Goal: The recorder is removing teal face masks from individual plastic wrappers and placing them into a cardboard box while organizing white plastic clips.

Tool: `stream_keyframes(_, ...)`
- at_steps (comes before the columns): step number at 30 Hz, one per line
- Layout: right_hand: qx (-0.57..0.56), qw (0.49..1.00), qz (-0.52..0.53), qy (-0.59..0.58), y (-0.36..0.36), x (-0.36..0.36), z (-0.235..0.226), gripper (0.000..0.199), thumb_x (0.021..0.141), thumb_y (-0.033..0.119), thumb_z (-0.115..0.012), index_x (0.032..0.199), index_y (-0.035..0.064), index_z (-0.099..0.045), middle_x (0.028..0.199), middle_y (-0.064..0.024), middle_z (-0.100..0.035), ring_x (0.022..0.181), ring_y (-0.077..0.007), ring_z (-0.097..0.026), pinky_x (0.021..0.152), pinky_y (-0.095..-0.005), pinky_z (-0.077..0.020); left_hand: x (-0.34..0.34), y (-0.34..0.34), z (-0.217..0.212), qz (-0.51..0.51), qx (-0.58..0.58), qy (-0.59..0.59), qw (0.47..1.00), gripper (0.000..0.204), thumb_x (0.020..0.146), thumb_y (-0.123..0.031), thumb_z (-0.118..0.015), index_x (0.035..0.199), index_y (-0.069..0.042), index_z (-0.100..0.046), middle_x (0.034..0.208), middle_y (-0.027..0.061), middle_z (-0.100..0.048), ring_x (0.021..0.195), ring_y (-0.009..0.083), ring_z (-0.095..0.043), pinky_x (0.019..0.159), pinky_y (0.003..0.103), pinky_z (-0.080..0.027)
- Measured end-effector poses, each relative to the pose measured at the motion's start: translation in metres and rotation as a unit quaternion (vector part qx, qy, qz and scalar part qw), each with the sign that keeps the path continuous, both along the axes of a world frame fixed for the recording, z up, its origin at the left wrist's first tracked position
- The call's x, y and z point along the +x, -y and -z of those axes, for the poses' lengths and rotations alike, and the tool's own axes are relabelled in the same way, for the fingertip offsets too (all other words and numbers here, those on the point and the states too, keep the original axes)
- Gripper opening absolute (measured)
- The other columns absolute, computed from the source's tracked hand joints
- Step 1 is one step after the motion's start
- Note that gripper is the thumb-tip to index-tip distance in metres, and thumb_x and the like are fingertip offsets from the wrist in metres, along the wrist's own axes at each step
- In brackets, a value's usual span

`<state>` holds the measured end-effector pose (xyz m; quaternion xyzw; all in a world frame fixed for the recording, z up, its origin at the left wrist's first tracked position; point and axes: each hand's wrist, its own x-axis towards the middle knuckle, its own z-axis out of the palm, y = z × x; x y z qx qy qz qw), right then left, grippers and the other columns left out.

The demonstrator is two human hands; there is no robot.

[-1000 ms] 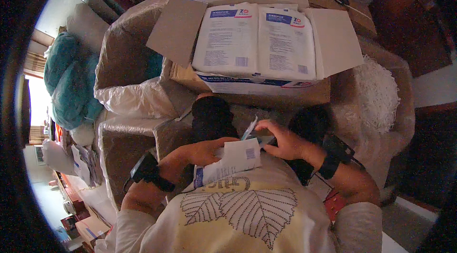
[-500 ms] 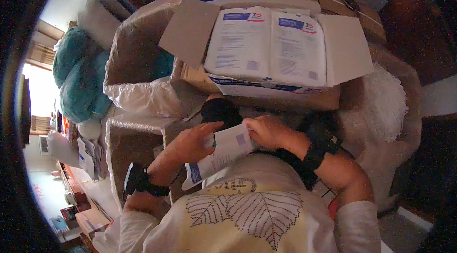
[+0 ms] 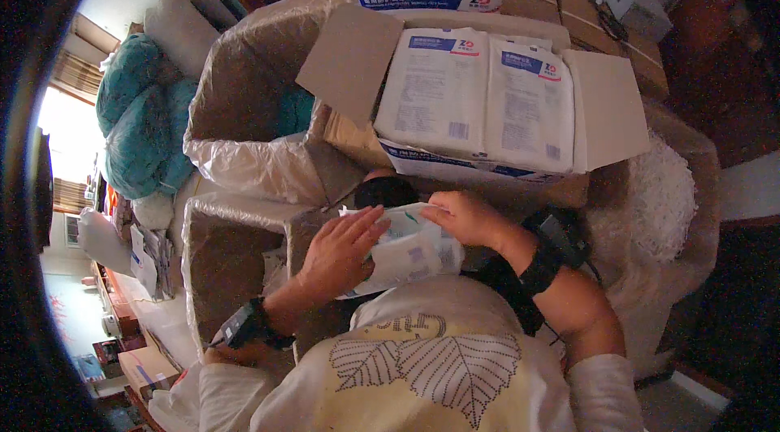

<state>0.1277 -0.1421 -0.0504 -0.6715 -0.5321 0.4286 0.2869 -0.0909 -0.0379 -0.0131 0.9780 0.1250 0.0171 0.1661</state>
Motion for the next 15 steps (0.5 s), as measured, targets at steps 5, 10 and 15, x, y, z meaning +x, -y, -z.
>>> stream_keyframes(5, -0.001, 0.995, 0.010, -0.095, 0.004, -0.003, 0.019, 0.028, 0.086, 0.029, -0.051, 0.077, 0.0018, -0.053, 0.064, -0.0110, -0.053, 0.058, -0.0150, -0.047, 0.056, -0.0310, -0.0398, -0.018, 0.011, 0.024, 0.010, -0.063, 0.036, 0.997, 0.041, 0.058, -0.004, -0.060, 0.098, -0.007, -0.054, 0.125, 0.0109, -0.043, 0.119, 0.0266, -0.039, 0.097, 0.040, -0.033)
stream_keyframes(10, 0.019, 0.997, -0.049, -0.051, 0.004, -0.008, 0.001, 0.023, 0.086, 0.025, -0.051, 0.081, 0.0030, -0.055, 0.068, -0.0092, -0.057, 0.062, -0.0140, -0.052, 0.059, -0.0299, -0.0423, 0.001, 0.009, 0.009, -0.016, -0.018, 0.097, 0.995, 0.028, 0.057, -0.003, -0.059, 0.085, -0.008, -0.057, 0.124, 0.0115, -0.043, 0.120, 0.0270, -0.038, 0.101, 0.037, -0.028)
stream_keyframes(15, 0.035, 0.998, -0.049, 0.018, 0.007, -0.010, -0.001, 0.017, 0.083, 0.021, -0.052, 0.086, 0.0054, -0.055, 0.075, -0.0126, -0.060, 0.069, -0.0280, -0.058, 0.063, -0.0347, -0.0448, 0.014, -0.009, 0.027, 0.022, -0.038, 0.050, 0.998, 0.036, 0.061, -0.005, -0.059, 0.096, -0.008, -0.053, 0.106, 0.0092, -0.053, 0.100, 0.0250, -0.050, 0.087, 0.038, -0.036)
